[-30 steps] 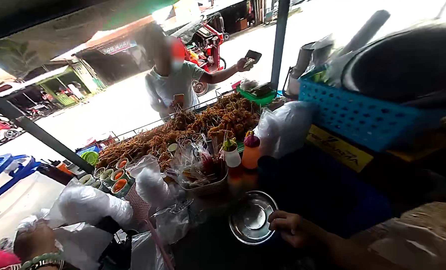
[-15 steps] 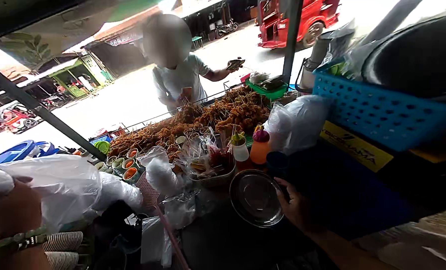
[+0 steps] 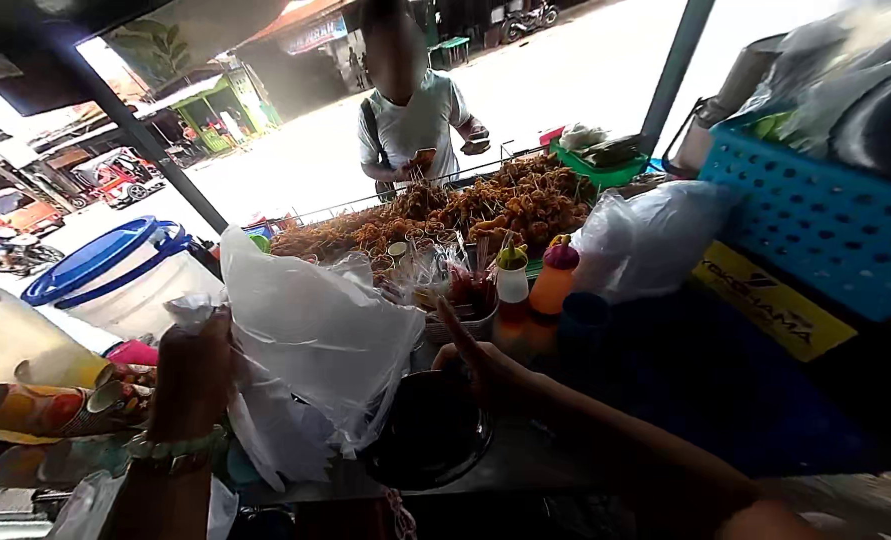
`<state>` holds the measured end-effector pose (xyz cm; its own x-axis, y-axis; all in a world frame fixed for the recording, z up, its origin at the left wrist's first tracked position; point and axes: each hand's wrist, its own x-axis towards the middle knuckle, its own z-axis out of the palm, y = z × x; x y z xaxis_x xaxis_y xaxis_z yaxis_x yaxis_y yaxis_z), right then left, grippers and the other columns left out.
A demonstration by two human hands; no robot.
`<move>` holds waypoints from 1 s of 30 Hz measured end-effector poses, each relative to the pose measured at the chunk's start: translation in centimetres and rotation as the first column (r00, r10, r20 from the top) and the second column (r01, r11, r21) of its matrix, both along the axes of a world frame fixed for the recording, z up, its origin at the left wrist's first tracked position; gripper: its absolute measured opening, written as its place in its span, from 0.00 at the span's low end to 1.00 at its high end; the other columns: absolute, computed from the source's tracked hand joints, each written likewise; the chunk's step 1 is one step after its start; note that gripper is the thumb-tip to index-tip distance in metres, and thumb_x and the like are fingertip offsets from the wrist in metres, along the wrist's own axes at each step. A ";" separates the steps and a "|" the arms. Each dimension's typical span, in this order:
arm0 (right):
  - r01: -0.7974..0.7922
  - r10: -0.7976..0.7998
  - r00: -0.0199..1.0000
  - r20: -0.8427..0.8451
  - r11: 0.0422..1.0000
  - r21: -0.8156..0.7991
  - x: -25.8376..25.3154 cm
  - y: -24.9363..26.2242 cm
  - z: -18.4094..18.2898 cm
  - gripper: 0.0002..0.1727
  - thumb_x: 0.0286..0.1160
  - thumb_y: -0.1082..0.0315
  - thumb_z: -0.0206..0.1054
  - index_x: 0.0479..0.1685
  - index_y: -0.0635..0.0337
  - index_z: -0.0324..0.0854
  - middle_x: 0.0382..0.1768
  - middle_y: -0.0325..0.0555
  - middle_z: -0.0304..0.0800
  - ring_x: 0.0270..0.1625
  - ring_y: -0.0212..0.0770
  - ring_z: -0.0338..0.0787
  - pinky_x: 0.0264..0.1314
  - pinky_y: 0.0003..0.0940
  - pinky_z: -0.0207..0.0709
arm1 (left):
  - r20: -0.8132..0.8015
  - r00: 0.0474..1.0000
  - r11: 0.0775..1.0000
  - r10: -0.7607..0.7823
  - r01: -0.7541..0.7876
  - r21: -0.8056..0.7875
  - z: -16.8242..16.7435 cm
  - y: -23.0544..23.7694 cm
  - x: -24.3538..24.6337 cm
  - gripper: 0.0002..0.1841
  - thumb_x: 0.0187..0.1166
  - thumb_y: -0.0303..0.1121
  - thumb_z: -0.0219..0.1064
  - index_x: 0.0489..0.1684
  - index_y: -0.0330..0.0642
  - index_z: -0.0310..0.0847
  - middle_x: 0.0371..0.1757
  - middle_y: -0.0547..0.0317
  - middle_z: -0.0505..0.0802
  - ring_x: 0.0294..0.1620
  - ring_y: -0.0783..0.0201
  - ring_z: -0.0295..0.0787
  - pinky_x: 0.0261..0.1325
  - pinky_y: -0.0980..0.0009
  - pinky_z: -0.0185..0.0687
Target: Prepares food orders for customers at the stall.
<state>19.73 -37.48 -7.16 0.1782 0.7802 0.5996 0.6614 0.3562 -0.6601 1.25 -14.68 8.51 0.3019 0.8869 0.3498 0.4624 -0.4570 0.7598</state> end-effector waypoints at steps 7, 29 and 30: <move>-0.067 0.071 0.997 -0.044 0.994 0.087 -0.7 0.6 -1.4 0.13 0.76 0.76 0.67 0.54 0.73 0.88 0.37 0.56 0.95 0.38 0.34 0.91 0.48 0.27 0.84 | 0.157 0.972 0.932 -0.175 0.215 -0.292 -6.0 -2.0 1.1 0.07 0.89 0.31 0.59 0.45 0.38 0.80 0.27 0.69 0.87 0.26 0.80 0.84 0.34 0.79 0.83; 0.126 -0.469 0.357 -0.808 0.881 -0.456 -3.5 -4.4 -11.4 0.10 0.83 0.73 0.63 0.57 0.67 0.80 0.38 0.47 0.90 0.38 0.35 0.90 0.47 0.34 0.85 | -0.066 0.785 0.736 -0.616 0.603 0.308 -24.1 -12.0 -7.0 0.08 0.69 0.23 0.66 0.37 0.24 0.87 0.38 0.44 0.94 0.43 0.67 0.92 0.55 0.79 0.84; 0.198 -0.519 0.256 -0.816 0.854 -0.481 -4.1 -4.2 -11.5 0.12 0.85 0.73 0.60 0.60 0.68 0.78 0.41 0.50 0.89 0.41 0.37 0.90 0.49 0.36 0.85 | -0.090 0.773 0.727 -0.628 0.625 0.284 -24.0 -13.2 -6.7 0.08 0.68 0.23 0.68 0.37 0.25 0.88 0.37 0.45 0.94 0.41 0.65 0.93 0.53 0.76 0.86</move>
<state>15.63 -41.72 -18.69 0.7674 0.5510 -0.3278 -0.3846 -0.0134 -0.9230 -5.43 -27.90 -15.53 0.7477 0.3589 0.5587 -0.0141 -0.8325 0.5538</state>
